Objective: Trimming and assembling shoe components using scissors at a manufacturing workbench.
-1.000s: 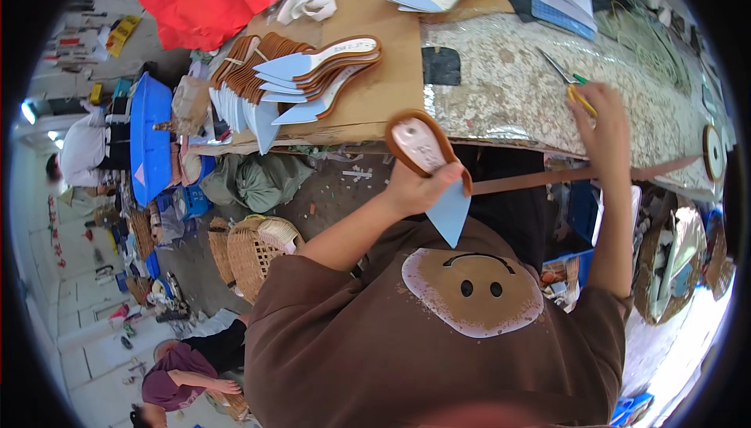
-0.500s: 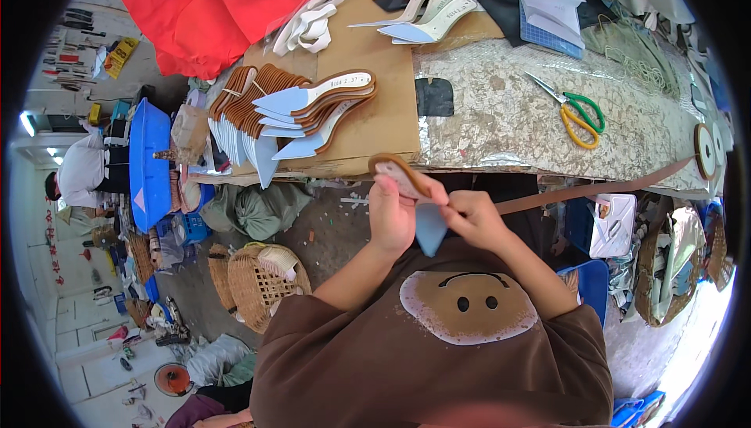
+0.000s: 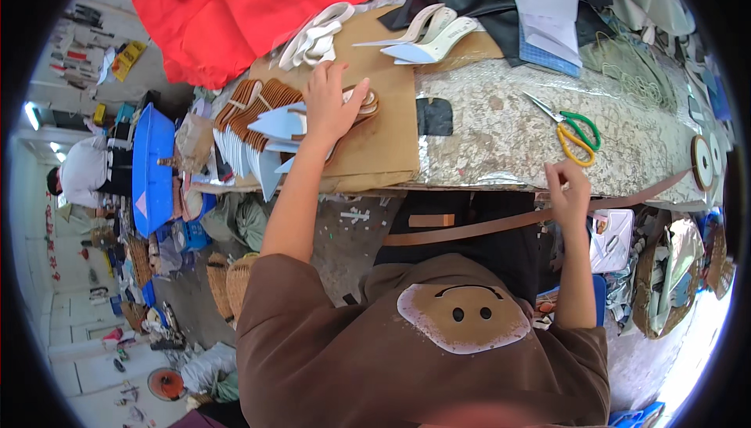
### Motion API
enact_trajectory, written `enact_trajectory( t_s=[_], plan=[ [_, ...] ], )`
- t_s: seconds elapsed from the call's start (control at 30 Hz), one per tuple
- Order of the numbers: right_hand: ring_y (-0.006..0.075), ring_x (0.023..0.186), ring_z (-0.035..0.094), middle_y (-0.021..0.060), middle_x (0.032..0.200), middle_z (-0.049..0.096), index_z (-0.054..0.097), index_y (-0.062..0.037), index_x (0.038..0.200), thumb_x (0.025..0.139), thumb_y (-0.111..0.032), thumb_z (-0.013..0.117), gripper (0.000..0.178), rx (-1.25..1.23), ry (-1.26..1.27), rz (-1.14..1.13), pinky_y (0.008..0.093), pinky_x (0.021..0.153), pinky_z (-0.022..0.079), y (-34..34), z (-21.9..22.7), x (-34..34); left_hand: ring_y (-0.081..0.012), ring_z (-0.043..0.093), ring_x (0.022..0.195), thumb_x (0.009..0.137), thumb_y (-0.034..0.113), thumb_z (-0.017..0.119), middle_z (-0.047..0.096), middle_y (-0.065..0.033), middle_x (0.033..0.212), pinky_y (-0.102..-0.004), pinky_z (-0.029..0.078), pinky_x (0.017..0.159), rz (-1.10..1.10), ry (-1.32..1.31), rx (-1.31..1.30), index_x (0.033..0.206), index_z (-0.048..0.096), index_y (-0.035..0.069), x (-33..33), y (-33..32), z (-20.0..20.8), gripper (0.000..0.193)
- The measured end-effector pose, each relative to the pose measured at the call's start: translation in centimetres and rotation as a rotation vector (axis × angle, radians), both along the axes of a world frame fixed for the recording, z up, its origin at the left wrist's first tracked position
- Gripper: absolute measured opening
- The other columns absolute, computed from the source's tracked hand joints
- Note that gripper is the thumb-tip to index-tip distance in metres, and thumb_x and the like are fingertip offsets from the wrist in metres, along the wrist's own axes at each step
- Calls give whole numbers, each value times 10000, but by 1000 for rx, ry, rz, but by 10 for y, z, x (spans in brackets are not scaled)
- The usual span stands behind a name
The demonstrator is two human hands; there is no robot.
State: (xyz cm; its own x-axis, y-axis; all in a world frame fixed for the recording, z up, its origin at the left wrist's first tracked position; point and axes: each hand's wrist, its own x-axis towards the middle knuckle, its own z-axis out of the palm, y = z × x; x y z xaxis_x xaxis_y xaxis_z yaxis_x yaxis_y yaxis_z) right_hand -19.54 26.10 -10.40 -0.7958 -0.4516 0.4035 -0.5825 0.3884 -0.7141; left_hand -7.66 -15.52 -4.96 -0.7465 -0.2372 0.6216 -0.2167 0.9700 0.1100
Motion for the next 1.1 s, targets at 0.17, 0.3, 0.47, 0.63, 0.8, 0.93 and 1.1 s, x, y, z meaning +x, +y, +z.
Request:
enact_trajectory(
  t_s=[0.17, 0.3, 0.47, 0.63, 0.8, 0.93, 1.1],
  plan=[
    [316, 1231, 504, 135, 1282, 573, 588, -71, 1212, 806, -259, 724, 468, 394, 363, -129, 444, 1019, 380, 11, 18, -42, -343, 595, 1033, 868, 424, 646, 635, -166, 1083, -422, 467, 885, -98, -4, 284, 1053, 668, 25, -93, -3, 20, 441],
    [313, 1338, 414, 124, 1429, 478, 521, -99, 1332, 817, -357, 694, 601, 479, 313, -192, 458, 1126, 271, 12, -20, -51, -313, 638, 1042, 828, 519, 646, 682, -147, 1111, -430, 499, 869, 24, -582, 249, 1056, 702, 28, -173, 10, 36, 544],
    [293, 1320, 437, 114, 1423, 488, 575, -111, 1291, 825, -383, 683, 550, 415, 267, -195, 449, 1139, 255, 5, -19, -51, -277, 649, 1077, 775, 526, 689, 677, -130, 1174, -406, 516, 863, 166, -920, 189, 1121, 701, 60, -224, -26, -8, 581],
    [287, 1309, 445, 104, 1419, 493, 578, -121, 1290, 830, -387, 681, 541, 426, 249, -220, 446, 1137, 258, 13, -21, -52, -280, 669, 870, 682, 413, 773, 700, -132, 947, -393, 511, 768, 24, -612, 323, 943, 674, 40, -216, -35, -14, 466],
    [284, 1309, 445, 96, 1416, 497, 580, -116, 1288, 833, -383, 678, 536, 421, 267, -215, 443, 1139, 257, 13, -22, -53, -278, 664, 839, 663, 324, 807, 692, -146, 917, -394, 508, 744, -190, -80, 571, 990, 612, 27, -198, -36, -8, 483],
    [289, 1302, 452, 98, 1416, 499, 584, -119, 1284, 840, -384, 671, 525, 422, 273, -221, 442, 1138, 259, 9, -22, -51, -291, 668, 892, 666, 342, 811, 695, -138, 983, -404, 512, 775, -151, -48, 540, 1045, 594, 39, -180, -21, 10, 531],
    [289, 1288, 468, 98, 1406, 511, 593, -124, 1274, 843, -377, 668, 505, 429, 303, -256, 439, 1131, 273, 13, -27, -50, -323, 669, 889, 725, 416, 749, 692, -100, 974, -472, 506, 747, -74, -159, -231, 1021, 598, 101, -164, 22, 23, 458]
  ],
)
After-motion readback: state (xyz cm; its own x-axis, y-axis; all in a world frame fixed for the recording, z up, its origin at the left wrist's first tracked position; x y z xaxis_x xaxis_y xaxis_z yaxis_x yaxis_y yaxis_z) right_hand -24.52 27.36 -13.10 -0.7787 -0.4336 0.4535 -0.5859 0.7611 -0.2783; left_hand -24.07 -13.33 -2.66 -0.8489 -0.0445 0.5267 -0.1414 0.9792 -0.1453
